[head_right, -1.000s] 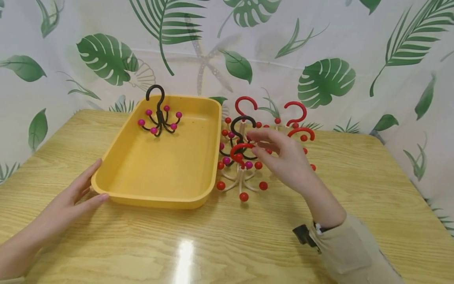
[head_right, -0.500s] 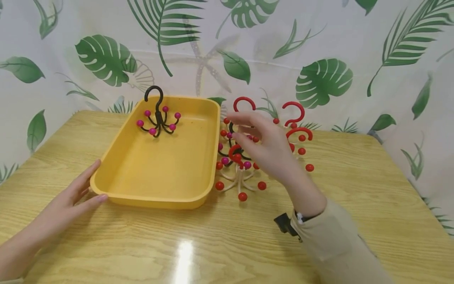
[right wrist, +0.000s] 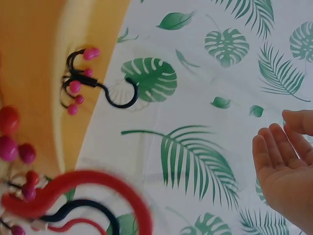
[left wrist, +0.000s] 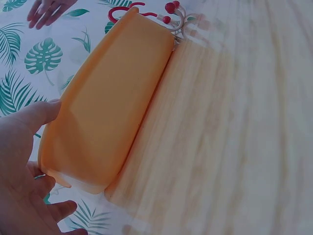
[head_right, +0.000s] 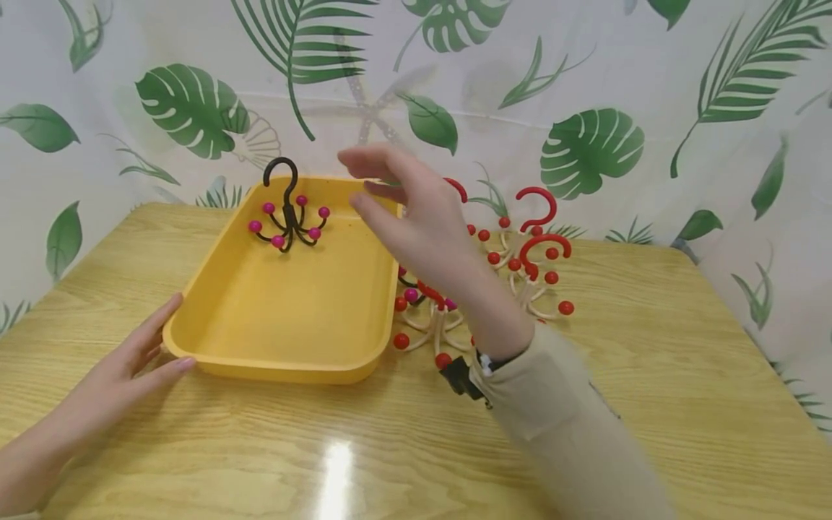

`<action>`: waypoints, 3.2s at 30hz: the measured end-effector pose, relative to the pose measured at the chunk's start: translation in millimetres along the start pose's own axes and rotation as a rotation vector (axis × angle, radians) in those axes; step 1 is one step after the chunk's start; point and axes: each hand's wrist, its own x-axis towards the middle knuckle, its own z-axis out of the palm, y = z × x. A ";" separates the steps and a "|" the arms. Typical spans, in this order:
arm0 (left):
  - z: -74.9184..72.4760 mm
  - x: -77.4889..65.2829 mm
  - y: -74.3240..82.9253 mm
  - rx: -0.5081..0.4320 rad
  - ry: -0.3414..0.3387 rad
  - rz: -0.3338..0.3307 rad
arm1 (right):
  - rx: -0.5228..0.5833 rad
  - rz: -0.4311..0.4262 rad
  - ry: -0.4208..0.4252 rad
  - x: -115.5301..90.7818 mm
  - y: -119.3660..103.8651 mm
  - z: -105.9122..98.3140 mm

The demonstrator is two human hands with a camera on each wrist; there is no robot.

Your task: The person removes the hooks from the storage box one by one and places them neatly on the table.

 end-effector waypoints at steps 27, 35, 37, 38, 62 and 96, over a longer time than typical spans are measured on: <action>-0.3 -4.9 -4.7 -0.021 0.010 -0.024 | 0.112 0.366 0.074 86.6 53.4 80.2; -0.2 -3.9 -2.8 -0.025 0.003 -0.026 | 0.047 0.492 0.069 94.9 83.6 93.6; 0.0 -3.7 -2.2 -0.022 0.003 -0.019 | 0.044 0.515 0.072 95.1 91.8 97.3; 0.1 -3.7 -1.8 -0.022 0.003 -0.017 | 0.045 0.525 0.072 94.5 95.7 99.3; 1.5 -1.4 -2.8 -0.057 0.002 0.014 | 0.074 0.752 -0.077 94.6 146.5 128.0; 0.8 -3.2 0.6 -0.062 0.023 -0.011 | 0.158 0.727 -0.097 91.5 155.9 151.5</action>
